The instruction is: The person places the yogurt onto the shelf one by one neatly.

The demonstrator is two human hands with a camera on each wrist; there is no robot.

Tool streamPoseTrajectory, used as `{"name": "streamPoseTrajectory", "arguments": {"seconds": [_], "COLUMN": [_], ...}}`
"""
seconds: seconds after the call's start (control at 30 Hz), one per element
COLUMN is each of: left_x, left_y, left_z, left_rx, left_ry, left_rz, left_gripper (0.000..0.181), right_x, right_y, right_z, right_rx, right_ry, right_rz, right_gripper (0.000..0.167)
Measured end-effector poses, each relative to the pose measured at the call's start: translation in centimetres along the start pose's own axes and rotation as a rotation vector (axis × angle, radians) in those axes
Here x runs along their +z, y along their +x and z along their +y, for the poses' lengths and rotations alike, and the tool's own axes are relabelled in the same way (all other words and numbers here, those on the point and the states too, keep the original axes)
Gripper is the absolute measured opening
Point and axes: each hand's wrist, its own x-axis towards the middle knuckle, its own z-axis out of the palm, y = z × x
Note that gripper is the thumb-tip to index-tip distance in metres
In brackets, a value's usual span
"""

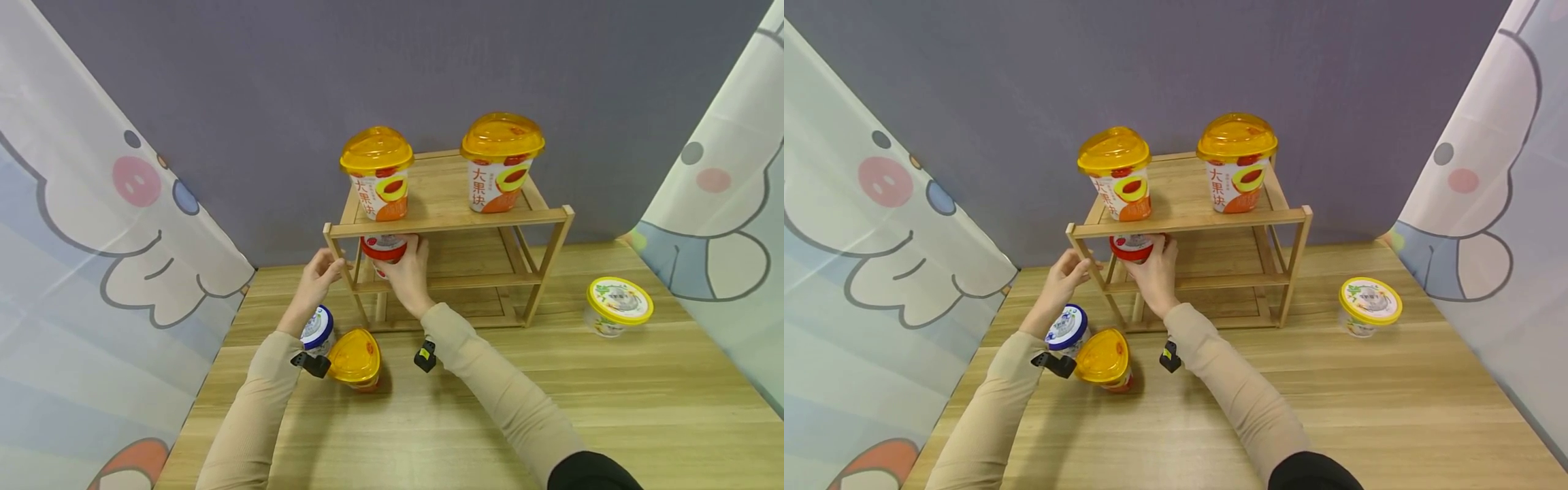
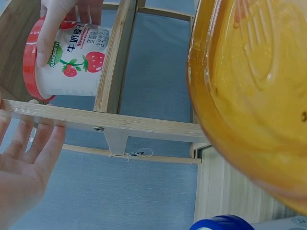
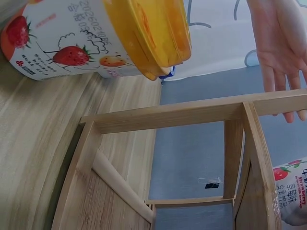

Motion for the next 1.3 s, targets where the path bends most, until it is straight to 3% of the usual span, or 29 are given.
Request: {"name": "streamPoseTrajectory", "arguments": {"seconds": [0.2,0.43,0.67,0.93,1.1,1.3], "left_x": [0.1,0.0,0.0,0.6,0.7,0.6], "left_y": [0.0,0.0,0.0,-0.8,-0.9,-0.9], "left_z": [0.0,0.1,0.2,2.3,2.5,2.5], "left_rx": [0.002,-0.006,-0.02,-0.018,-0.022,-0.026], "left_ry": [0.014,0.007,-0.01,0.017,0.008,0.011], "left_rz": [0.011,0.02,0.014,0.002,-0.004,-0.001], "left_gripper": [0.024,0.03,0.025,0.024,0.025,0.025], "right_x": [-0.3,-2.0,-4.3,-6.8,-8.4,-10.0], "right_y": [0.0,-0.1,-0.7,-1.5,-2.0,-2.5], "right_z": [0.1,0.3,1.0,1.6,2.0,2.4], "right_rx": [-0.012,0.01,-0.071,-0.136,-0.151,-0.247], "right_ry": [-0.013,0.046,0.074,0.044,0.004,-0.021], "right_rz": [-0.035,-0.186,-0.275,-0.327,-0.337,-0.309], "right_gripper": [0.06,0.059,0.063,0.051,0.042,0.028]}}
